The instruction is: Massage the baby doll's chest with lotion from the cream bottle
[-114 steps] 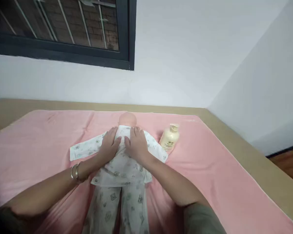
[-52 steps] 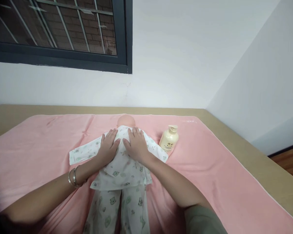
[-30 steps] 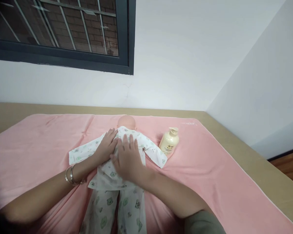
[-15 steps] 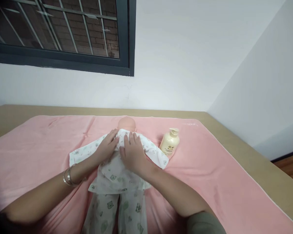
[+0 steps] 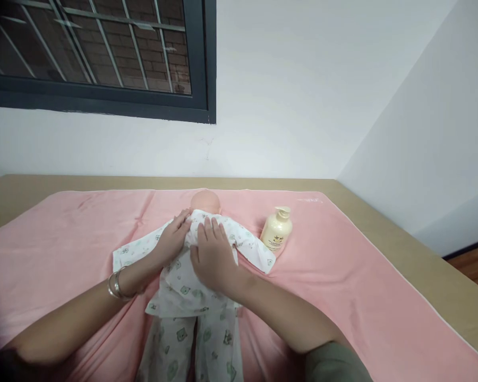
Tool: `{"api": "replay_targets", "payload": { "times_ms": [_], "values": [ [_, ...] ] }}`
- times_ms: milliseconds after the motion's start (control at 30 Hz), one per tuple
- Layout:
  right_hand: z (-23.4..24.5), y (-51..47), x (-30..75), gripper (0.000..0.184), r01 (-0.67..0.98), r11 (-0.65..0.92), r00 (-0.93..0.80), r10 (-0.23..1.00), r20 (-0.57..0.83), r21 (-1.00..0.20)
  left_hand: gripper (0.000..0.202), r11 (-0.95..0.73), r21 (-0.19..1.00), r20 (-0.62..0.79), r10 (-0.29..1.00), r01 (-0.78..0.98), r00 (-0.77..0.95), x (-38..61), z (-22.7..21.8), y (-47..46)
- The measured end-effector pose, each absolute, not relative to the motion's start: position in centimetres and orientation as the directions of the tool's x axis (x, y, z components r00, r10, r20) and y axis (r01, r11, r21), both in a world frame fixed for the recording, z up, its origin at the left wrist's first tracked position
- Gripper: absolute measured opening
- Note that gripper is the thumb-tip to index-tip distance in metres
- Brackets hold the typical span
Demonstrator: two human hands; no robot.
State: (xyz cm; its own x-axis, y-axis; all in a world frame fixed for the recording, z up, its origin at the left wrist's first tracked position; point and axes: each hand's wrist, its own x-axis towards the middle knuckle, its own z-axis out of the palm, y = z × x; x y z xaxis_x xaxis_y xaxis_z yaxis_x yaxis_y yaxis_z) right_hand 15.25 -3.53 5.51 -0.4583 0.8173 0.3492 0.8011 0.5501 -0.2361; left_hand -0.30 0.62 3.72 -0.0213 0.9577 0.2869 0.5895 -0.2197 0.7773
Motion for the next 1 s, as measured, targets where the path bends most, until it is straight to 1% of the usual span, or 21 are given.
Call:
{"api": "replay_targets", "payload": {
  "times_ms": [67, 100, 200, 267, 333, 400, 467, 533, 600, 700, 800, 1000],
  "values": [
    [5.6, -4.6, 14.9, 0.055, 0.758, 0.604, -0.507, 0.783, 0.361, -0.247, 0.051, -0.226, 0.767, 0.310, 0.950, 0.601, -0.039, -0.6, 3.6, 1.2],
    [5.7, -4.3, 15.1, 0.054, 0.751, 0.605, -0.509, 0.786, 0.351, -0.264, 0.051, -0.241, 0.745, 0.333, 0.942, 0.622, -0.034, -0.5, 3.3, 1.0],
    [6.0, -1.0, 16.2, 0.052, 0.790, 0.508, -0.427, 0.858, 0.286, -0.343, 0.051, -0.321, 0.647, 0.417, 0.908, 0.692, 0.032, 0.6, 2.1, -1.1],
    [6.0, 1.5, 17.0, 0.050, 0.824, 0.425, -0.355, 0.903, 0.244, -0.375, 0.048, -0.386, 0.603, 0.465, 0.881, 0.699, 0.085, 1.4, 1.7, -2.7],
    [5.9, 2.3, 17.3, 0.050, 0.848, 0.384, -0.317, 0.920, 0.230, -0.366, 0.045, -0.429, 0.602, 0.489, 0.865, 0.674, 0.114, 1.7, 1.8, -3.5],
    [5.8, 1.3, 17.0, 0.052, 0.855, 0.399, -0.327, 0.911, 0.253, -0.332, 0.045, -0.414, 0.646, 0.471, 0.877, 0.642, 0.093, 1.4, 2.5, -3.3],
    [5.9, -0.8, 16.4, 0.054, 0.831, 0.469, -0.388, 0.874, 0.294, -0.299, 0.048, -0.366, 0.699, 0.431, 0.901, 0.614, 0.046, 0.8, 3.3, -2.3],
    [6.2, -2.7, 15.9, 0.053, 0.782, 0.555, -0.468, 0.824, 0.321, -0.284, 0.050, -0.336, 0.723, 0.414, 0.910, 0.603, 0.010, 0.1, 3.9, -1.2],
    [6.5, -3.3, 15.7, 0.051, 0.752, 0.594, -0.502, 0.797, 0.335, -0.287, 0.050, -0.341, 0.714, 0.431, 0.902, 0.612, -0.001, -0.4, 4.1, -0.2],
    [6.4, -2.0, 15.8, 0.054, 0.796, 0.522, -0.420, 0.841, 0.341, -0.306, 0.051, -0.359, 0.665, 0.451, 0.892, 0.655, 0.032, -0.5, 3.4, 0.6],
    [5.4, -0.1, 16.1, 0.057, 0.834, 0.451, -0.359, 0.881, 0.310, -0.317, 0.051, -0.365, 0.624, 0.454, 0.889, 0.690, 0.059, -0.1, 1.9, 0.8],
    [4.5, 0.2, 16.2, 0.057, 0.836, 0.456, -0.368, 0.878, 0.306, -0.304, 0.045, -0.389, 0.589, 0.511, 0.858, 0.708, 0.047, 0.1, 0.6, 0.8]
  ]
}}
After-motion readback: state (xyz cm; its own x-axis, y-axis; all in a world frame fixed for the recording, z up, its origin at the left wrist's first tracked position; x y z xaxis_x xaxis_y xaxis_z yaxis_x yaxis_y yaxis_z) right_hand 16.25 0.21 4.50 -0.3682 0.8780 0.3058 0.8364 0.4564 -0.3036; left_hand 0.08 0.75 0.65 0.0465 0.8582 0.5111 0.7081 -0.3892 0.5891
